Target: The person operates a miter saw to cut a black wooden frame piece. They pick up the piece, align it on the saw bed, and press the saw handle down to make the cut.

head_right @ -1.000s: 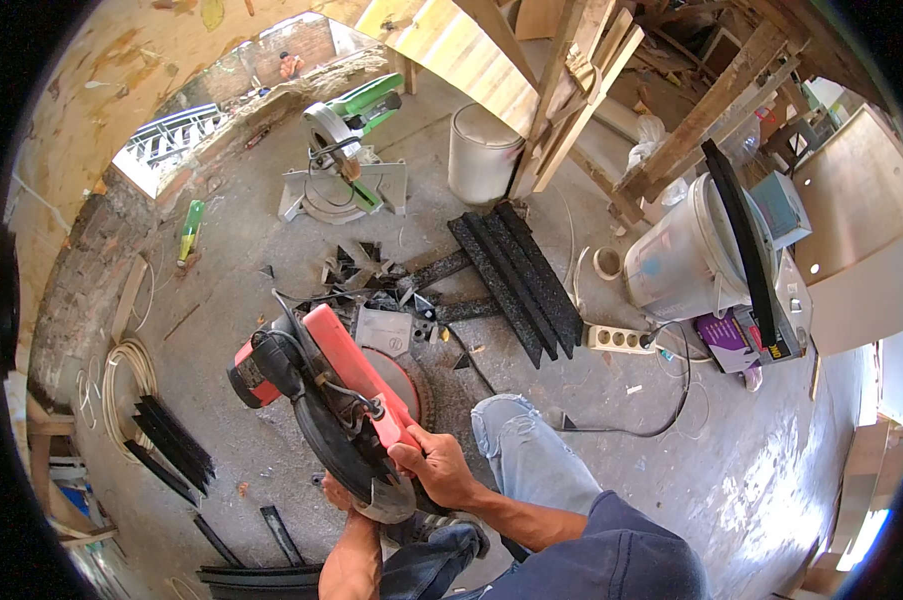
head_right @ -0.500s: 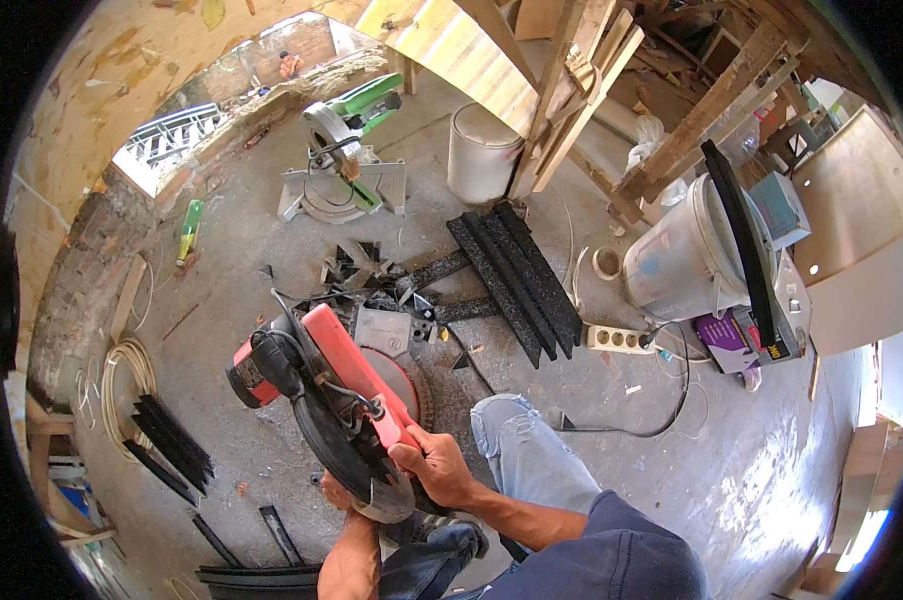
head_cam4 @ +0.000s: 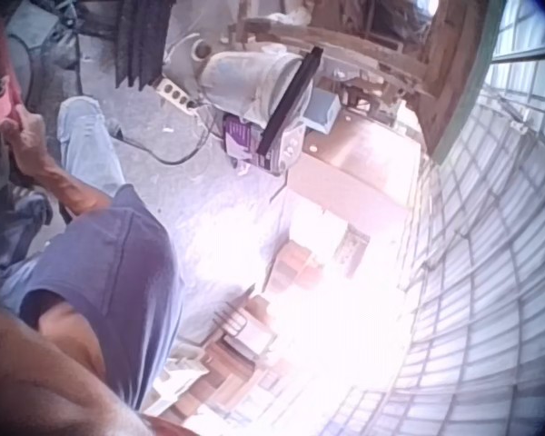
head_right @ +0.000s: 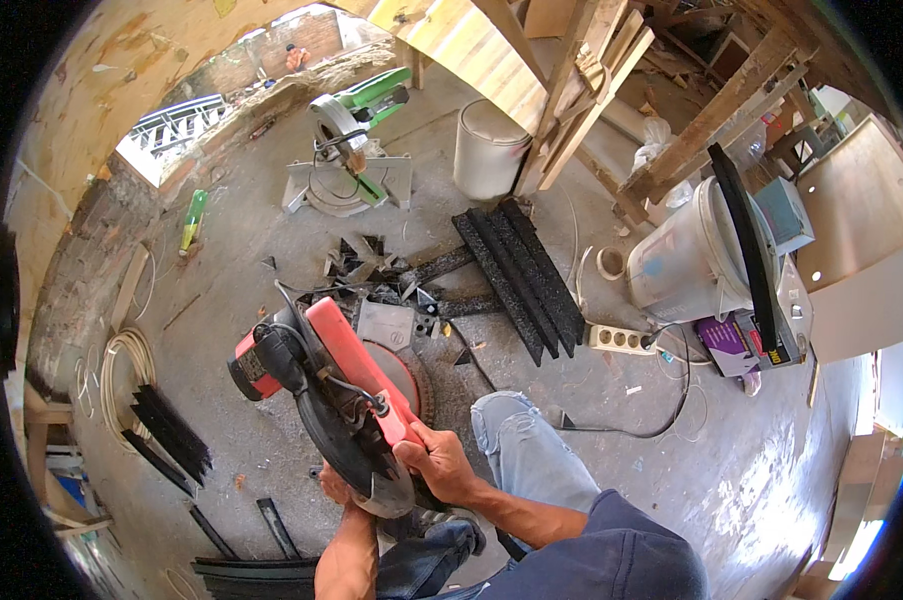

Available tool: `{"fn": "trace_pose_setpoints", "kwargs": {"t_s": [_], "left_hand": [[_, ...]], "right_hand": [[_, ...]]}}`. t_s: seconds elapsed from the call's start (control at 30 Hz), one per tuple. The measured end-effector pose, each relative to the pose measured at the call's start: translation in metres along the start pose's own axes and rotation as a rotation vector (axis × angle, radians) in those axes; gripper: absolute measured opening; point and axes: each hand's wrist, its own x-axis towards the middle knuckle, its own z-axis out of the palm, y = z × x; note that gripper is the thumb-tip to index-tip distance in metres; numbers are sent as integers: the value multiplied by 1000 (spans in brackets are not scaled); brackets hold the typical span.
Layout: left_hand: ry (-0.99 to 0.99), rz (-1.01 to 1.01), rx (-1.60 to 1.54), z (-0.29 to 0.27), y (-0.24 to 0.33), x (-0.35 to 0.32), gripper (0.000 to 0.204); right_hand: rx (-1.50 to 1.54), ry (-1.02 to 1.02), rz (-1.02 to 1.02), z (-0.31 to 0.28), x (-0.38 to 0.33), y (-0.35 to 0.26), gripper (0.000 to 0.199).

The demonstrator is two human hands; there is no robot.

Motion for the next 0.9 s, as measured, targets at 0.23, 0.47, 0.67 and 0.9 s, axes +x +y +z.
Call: {"fn": "trace_pose_setpoints", "kwargs": {"t_s": [0.23,0.47,0.67,0.9], "left_hand": [[-38,-40,-10,-21,7,-8,41],[-83,-47,-23,-42,25,-11,46],[-133,-82,-20,-65,49,-10,52],[-146,-116,-43,-77,52,-10,56]], "right_hand": [[55,1,11,0,-3,-8,59],[62,-14,3,-2,-3,-1,60],[42,-6,6,-2,-3,-2,61],[47,19,3,-1,-3,-7,63]]}}
